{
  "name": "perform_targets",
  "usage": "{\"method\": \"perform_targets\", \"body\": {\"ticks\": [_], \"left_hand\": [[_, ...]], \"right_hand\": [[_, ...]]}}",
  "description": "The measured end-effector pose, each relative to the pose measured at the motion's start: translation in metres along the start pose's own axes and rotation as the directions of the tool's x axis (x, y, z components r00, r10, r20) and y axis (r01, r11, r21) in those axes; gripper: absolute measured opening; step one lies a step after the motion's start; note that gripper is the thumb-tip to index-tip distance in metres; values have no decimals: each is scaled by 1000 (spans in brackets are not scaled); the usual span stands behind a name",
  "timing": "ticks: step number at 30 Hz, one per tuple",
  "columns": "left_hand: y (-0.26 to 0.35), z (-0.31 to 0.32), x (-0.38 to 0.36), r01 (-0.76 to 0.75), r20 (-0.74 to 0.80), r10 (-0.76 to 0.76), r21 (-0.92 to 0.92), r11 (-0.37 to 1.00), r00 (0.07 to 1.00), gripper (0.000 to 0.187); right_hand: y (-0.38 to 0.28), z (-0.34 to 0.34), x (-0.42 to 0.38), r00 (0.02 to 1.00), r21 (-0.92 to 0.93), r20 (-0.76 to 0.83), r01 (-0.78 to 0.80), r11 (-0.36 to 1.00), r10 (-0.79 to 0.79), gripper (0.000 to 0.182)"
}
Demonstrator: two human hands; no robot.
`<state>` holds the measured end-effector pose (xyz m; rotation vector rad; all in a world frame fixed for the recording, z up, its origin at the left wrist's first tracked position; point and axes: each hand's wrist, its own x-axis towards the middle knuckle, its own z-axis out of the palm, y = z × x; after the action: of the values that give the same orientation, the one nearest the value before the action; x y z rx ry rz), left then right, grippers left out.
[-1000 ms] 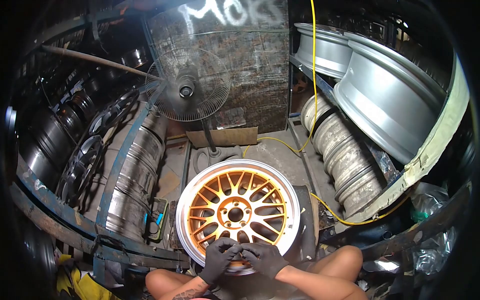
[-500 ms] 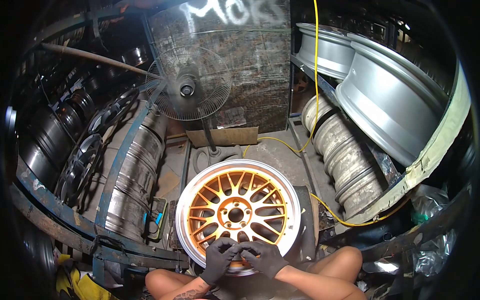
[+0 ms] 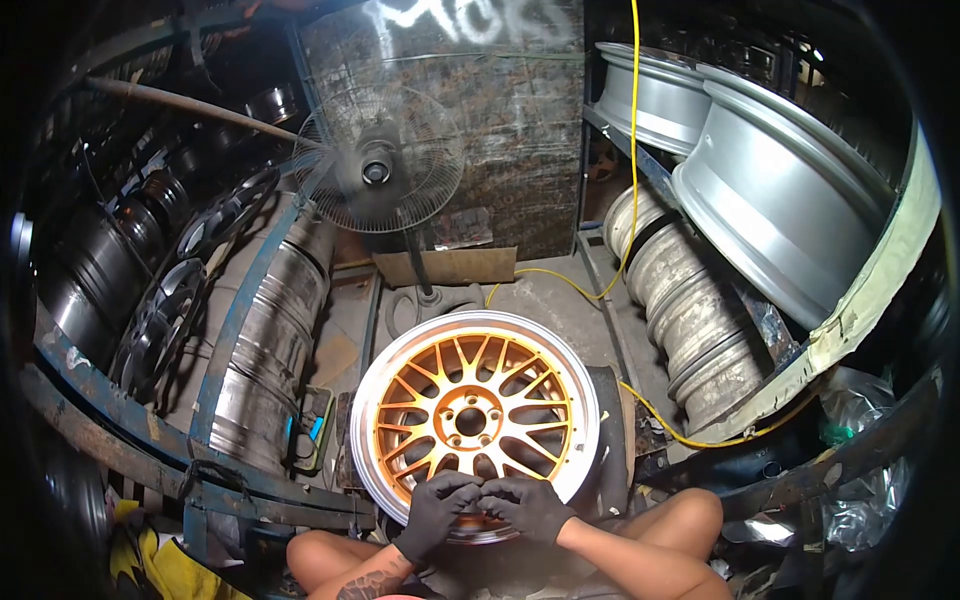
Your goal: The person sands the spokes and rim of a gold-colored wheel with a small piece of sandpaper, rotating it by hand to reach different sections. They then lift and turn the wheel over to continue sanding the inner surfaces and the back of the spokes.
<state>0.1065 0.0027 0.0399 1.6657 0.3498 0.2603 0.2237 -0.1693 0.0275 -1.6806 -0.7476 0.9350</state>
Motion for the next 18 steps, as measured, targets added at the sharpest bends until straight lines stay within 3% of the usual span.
{"method": "perform_targets", "body": {"ticks": [6,11,15,18], "left_hand": [[-12,0,-1,-6,30,6,-12,1000,1000,27],[-16,1,-3,18,43,-16,-32,999,999,30],[-14,0,-2,80,61,-74,-101,992,995,35],[-14,-1,-5,164,90,-149,-188,968,985,39]], "right_hand": [[5,0,1,999,16,-15,35,999,-35,29],[10,4,1,999,77,-16,-44,996,46,30],[1,5,0,997,-40,-73,11,999,-14,29],[3,6,-1,996,21,-78,-50,999,52,30]]}}
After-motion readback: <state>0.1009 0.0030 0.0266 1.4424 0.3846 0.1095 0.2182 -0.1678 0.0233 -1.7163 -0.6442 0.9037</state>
